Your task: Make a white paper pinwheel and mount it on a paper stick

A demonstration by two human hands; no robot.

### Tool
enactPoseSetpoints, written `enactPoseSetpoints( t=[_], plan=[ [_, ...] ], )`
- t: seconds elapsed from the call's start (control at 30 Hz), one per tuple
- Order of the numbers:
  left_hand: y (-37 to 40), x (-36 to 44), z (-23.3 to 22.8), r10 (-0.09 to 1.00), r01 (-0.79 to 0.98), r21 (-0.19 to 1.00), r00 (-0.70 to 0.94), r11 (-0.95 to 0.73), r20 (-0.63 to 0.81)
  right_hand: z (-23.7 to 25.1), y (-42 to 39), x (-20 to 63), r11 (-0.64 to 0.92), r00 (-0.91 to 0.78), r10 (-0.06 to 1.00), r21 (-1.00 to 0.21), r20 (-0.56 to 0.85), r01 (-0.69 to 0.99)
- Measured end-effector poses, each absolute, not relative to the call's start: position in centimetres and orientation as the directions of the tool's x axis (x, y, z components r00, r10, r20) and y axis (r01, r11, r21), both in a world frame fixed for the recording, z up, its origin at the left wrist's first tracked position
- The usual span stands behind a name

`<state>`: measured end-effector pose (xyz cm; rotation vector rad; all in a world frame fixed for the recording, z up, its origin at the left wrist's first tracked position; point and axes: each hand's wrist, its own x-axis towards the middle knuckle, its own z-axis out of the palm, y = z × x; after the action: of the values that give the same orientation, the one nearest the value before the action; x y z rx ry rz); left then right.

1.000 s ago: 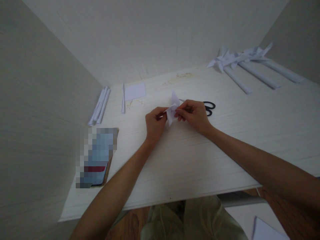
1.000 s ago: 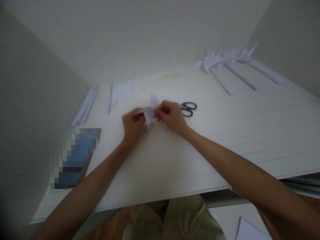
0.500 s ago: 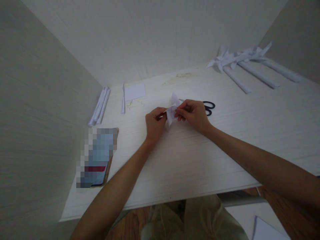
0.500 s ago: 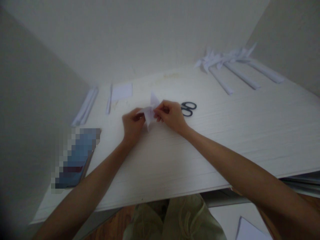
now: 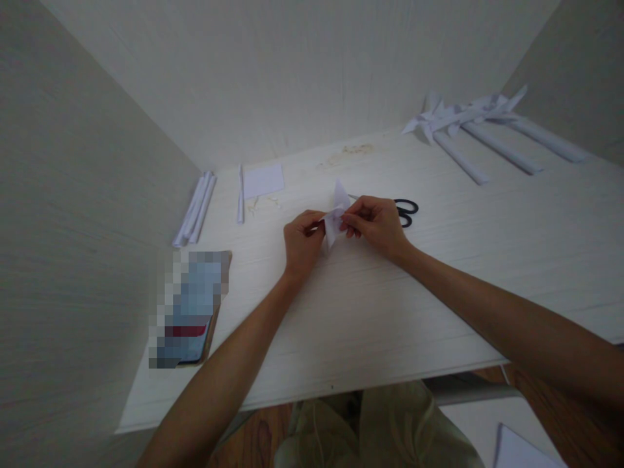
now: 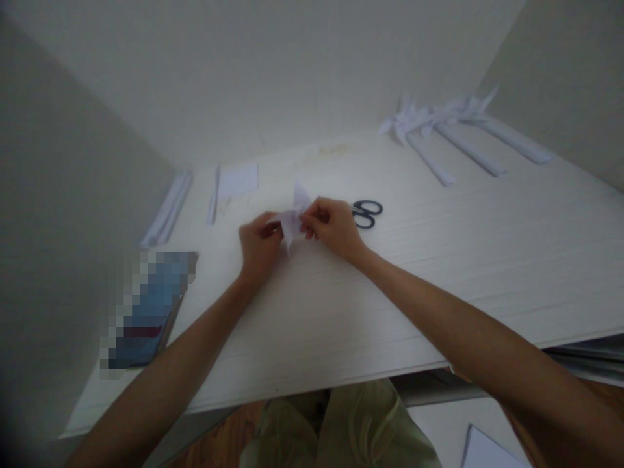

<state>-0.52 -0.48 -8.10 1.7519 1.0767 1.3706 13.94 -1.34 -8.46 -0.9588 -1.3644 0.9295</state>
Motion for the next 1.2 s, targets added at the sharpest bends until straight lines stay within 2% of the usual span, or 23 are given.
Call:
enactPoseSetpoints(
  t=[0.43,0.67,0.9,1.2],
  plan=[
    [-0.52,-0.32,-7.88,0.93,0.229,0.902,0.079,-0.367,0.358,-8.53,-1.34,13.87,0.362,-0.01,0.932,-0.932,0.362,0.028],
    [-0.62,-0.4,-8.02,0.925,0.272,0.887,0.18,-0.373,0.334,-8.37,-1.29,14.01,0.394,0.02,0.918,-0.918,0.395,0.041],
    [-1.04,-0.22,-7.6,0.866,0.305,0.827,0.333,-0.473,0.372,-8.52,-1.01,14.21,0.408,0.082,0.907,-0.91,0.413,0.076],
    [-1.09,-0.18,-7.56,0.863,0.323,0.818,0.351,-0.476,0.363,-8.41,-1.05,14.35,0.416,0.083,0.901,-0.902,0.426,0.119]
  ],
)
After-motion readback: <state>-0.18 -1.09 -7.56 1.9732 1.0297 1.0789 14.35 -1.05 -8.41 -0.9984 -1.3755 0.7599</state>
